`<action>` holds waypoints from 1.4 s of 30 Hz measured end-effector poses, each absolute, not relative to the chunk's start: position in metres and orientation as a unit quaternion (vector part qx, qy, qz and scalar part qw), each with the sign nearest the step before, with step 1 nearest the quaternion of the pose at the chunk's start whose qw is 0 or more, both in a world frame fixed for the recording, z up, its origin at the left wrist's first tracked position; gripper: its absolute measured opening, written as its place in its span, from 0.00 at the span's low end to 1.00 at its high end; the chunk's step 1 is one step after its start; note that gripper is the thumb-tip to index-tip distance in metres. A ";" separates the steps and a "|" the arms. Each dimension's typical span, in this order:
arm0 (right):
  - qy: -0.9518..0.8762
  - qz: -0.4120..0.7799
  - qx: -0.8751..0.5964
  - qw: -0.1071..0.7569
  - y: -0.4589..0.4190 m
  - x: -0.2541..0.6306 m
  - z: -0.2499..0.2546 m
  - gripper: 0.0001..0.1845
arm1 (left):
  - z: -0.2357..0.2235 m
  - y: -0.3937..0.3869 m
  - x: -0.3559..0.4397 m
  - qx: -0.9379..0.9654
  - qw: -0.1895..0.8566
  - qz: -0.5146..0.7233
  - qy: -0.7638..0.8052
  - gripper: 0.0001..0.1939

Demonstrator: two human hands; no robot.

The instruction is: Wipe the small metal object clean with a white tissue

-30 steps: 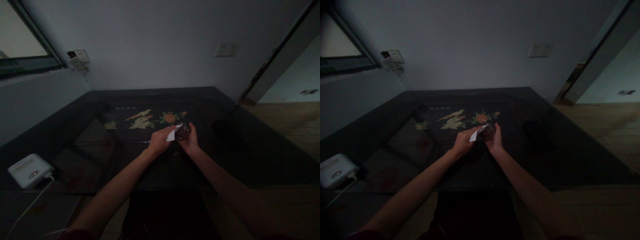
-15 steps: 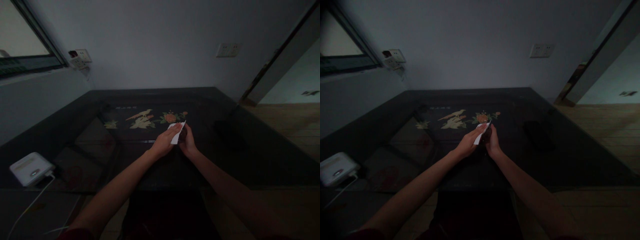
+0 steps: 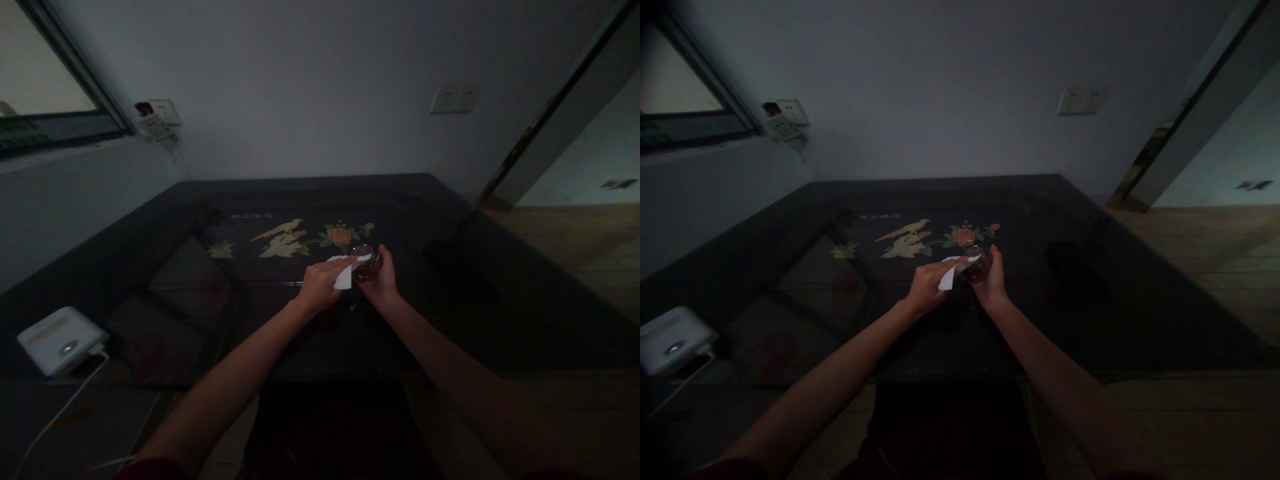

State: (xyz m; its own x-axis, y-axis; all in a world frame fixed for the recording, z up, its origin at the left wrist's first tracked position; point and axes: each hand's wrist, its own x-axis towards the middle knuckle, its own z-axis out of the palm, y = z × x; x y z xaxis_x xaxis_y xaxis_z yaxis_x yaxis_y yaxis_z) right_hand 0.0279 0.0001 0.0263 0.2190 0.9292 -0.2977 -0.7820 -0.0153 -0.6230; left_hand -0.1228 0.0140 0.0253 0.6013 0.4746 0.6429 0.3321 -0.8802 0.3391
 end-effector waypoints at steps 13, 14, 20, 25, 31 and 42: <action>-0.100 0.619 -0.333 0.705 -0.001 0.012 0.031 0.16 | 0.025 0.015 -0.111 0.903 0.122 0.332 0.243 0.31; -0.096 0.622 -0.330 0.704 0.000 0.012 0.032 0.16 | 0.025 0.016 -0.111 0.903 0.119 0.330 0.249 0.31; -0.094 0.632 -0.336 0.692 0.001 0.018 0.033 0.18 | 0.025 0.017 -0.115 0.893 0.095 0.344 0.273 0.27; -0.102 0.624 -0.343 0.695 0.000 0.020 0.034 0.18 | 0.022 0.015 -0.116 0.887 0.106 0.371 0.254 0.25; -0.097 0.625 -0.347 0.692 0.001 0.019 0.031 0.18 | 0.024 0.012 -0.113 0.896 0.114 0.354 0.243 0.30; -0.114 0.606 -0.358 0.701 -0.001 0.018 0.030 0.16 | 0.026 0.007 -0.108 0.895 0.115 0.365 0.229 0.33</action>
